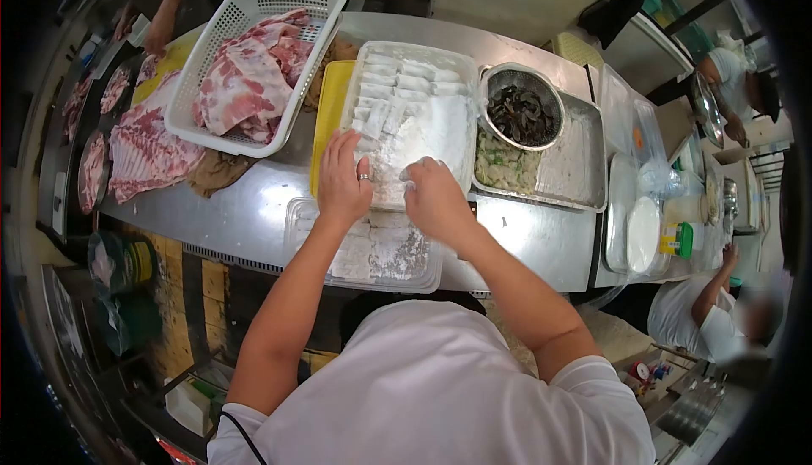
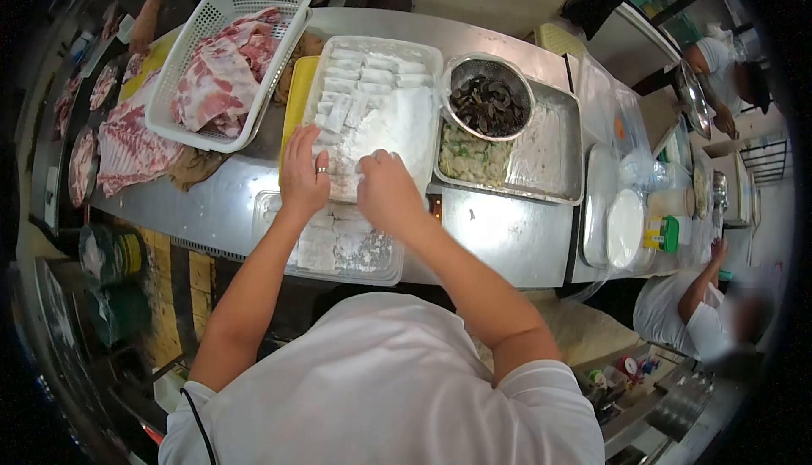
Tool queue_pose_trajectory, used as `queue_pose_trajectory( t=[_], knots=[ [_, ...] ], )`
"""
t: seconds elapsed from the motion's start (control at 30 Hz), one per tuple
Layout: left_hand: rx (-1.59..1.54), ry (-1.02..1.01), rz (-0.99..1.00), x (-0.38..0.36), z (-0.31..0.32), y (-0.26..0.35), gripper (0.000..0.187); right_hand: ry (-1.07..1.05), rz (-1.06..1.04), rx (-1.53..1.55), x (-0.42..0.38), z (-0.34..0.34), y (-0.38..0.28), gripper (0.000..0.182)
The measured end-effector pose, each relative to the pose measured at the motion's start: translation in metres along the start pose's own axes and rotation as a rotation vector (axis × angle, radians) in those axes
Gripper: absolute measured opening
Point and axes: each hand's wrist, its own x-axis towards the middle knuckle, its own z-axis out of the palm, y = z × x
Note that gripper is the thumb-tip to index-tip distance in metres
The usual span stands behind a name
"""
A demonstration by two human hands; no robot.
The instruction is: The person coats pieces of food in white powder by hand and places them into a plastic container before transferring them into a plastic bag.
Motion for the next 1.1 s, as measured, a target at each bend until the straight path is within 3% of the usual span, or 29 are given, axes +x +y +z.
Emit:
queue_pose_trajectory(
  t=[0.07,0.17,0.2,0.3,0.4,0.5,0.6,0.7,0.83,0.93,1.03,1.1],
  knots=[
    [-0.019,0.022,-0.005,-0.001,0.0,-0.001,0.044,-0.311,0.115,0.094,0.034,0.011,0.033,0.028],
    [-0.036,0.038,-0.004,-0.001,0.001,0.0,0.045,-0.219,0.023,-0.027,0.061,0.038,0.07,0.034],
    [-0.036,0.042,-0.006,-0.001,0.001,-0.001,0.045,-0.229,0.037,-0.105,0.067,0.013,0.05,0.038],
    [-0.046,0.05,-0.017,0.0,0.0,0.0,0.046,0.09,0.002,-0.358,0.094,0.005,0.038,0.037],
    [-0.053,0.064,-0.001,0.001,-0.001,0.001,0.047,0.11,-0.612,-0.726,0.123,0.008,0.048,0.031],
    [-0.024,0.051,-0.008,0.001,-0.001,0.001,0.047,-0.144,-0.529,-0.787,0.127,0.0,0.047,0.031],
    [-0.043,0.045,-0.007,0.001,0.0,-0.002,0.047,-0.439,0.0,-0.711,0.11,-0.015,0.045,0.042],
    [-0.031,0.031,-0.012,0.001,-0.002,-0.001,0.046,-0.342,0.213,-0.456,0.099,-0.016,0.08,0.053],
    [-0.01,0.033,-0.005,0.001,0.0,0.001,0.046,-0.234,0.005,-0.322,0.102,-0.005,0.089,0.052],
    [-0.012,0.02,-0.004,0.003,0.0,0.001,0.047,-0.46,0.184,-0.274,0.105,-0.005,0.079,0.049],
    [-0.007,0.019,-0.007,0.002,0.001,0.0,0.046,-0.331,0.244,-0.167,0.11,-0.009,0.09,0.052],
    [-0.001,0.023,0.001,0.002,0.001,-0.001,0.046,-0.385,0.184,-0.263,0.106,-0.004,0.09,0.055]
  ],
)
